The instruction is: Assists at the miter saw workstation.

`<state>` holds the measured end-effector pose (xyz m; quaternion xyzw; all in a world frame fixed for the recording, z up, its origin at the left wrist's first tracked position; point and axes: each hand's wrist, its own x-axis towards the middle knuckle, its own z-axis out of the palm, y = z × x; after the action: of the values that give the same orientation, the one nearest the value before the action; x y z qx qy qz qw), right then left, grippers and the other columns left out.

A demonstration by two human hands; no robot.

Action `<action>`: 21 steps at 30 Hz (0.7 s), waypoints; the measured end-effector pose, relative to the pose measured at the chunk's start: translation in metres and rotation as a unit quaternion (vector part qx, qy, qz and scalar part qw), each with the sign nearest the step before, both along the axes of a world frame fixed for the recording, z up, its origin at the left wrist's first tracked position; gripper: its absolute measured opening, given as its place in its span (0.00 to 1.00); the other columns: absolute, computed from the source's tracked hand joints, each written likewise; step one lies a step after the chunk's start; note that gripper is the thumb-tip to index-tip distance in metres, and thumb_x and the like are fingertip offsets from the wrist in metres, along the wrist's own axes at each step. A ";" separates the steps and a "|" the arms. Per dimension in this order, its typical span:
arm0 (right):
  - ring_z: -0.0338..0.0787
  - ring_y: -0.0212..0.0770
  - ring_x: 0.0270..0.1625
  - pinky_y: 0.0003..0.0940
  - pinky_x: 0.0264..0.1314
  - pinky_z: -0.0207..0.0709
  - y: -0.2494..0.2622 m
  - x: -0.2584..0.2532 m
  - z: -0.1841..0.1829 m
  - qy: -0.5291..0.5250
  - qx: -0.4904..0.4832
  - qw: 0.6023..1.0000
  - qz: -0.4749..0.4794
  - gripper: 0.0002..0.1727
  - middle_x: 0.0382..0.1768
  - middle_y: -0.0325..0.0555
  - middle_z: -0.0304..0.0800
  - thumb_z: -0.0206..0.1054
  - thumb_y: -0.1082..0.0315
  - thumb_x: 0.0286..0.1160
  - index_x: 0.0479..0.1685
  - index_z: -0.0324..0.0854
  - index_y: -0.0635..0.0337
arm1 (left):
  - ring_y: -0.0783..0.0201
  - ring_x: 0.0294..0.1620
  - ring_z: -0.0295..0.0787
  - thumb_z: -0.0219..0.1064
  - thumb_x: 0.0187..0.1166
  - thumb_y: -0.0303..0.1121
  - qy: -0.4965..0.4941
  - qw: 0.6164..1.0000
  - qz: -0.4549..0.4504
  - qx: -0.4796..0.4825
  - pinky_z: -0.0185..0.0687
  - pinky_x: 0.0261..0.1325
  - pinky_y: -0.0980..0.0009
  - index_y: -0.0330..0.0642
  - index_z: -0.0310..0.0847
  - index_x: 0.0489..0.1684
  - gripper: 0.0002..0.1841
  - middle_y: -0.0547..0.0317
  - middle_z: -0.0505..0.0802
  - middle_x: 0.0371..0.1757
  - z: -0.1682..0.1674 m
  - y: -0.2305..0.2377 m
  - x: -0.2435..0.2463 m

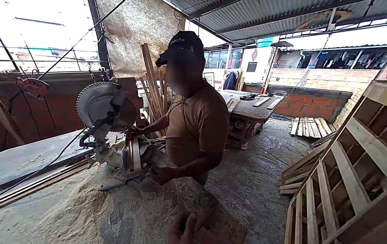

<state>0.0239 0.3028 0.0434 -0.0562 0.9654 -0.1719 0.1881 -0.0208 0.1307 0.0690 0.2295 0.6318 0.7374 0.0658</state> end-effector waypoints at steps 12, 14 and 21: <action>0.78 0.60 0.80 0.68 0.81 0.64 -0.019 -0.019 0.009 -0.008 -0.026 0.999 0.047 0.39 0.78 0.55 0.80 0.67 0.46 0.76 0.87 0.66 0.51 | 0.79 0.12 0.70 0.46 0.79 0.73 0.068 0.869 -0.201 0.447 0.65 0.18 0.79 0.55 0.88 0.40 0.34 0.76 0.76 0.13 0.112 -0.074 -0.009; 0.73 0.60 0.84 0.68 0.84 0.60 -0.020 -0.017 0.010 -0.011 -0.001 0.999 0.053 0.41 0.83 0.54 0.74 0.68 0.49 0.75 0.89 0.63 0.51 | 0.83 0.14 0.71 0.50 0.88 0.60 0.121 0.939 -0.079 0.311 0.69 0.21 0.83 0.59 0.90 0.47 0.24 0.78 0.78 0.16 0.099 -0.084 -0.009; 0.65 0.59 0.89 0.69 0.86 0.57 -0.018 -0.007 -0.015 0.003 0.031 0.997 0.064 0.47 0.90 0.54 0.61 0.73 0.52 0.70 0.92 0.58 0.54 | 0.68 0.24 0.85 0.68 0.80 0.32 0.156 0.922 0.291 -0.203 0.85 0.35 0.69 0.21 0.84 0.44 0.15 0.47 0.91 0.26 0.078 -0.159 -0.018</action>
<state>0.0168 0.2853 0.0280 -0.1124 0.9653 -0.1292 0.1970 -0.0384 -0.0283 0.1473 0.1295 0.8089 0.5354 -0.2055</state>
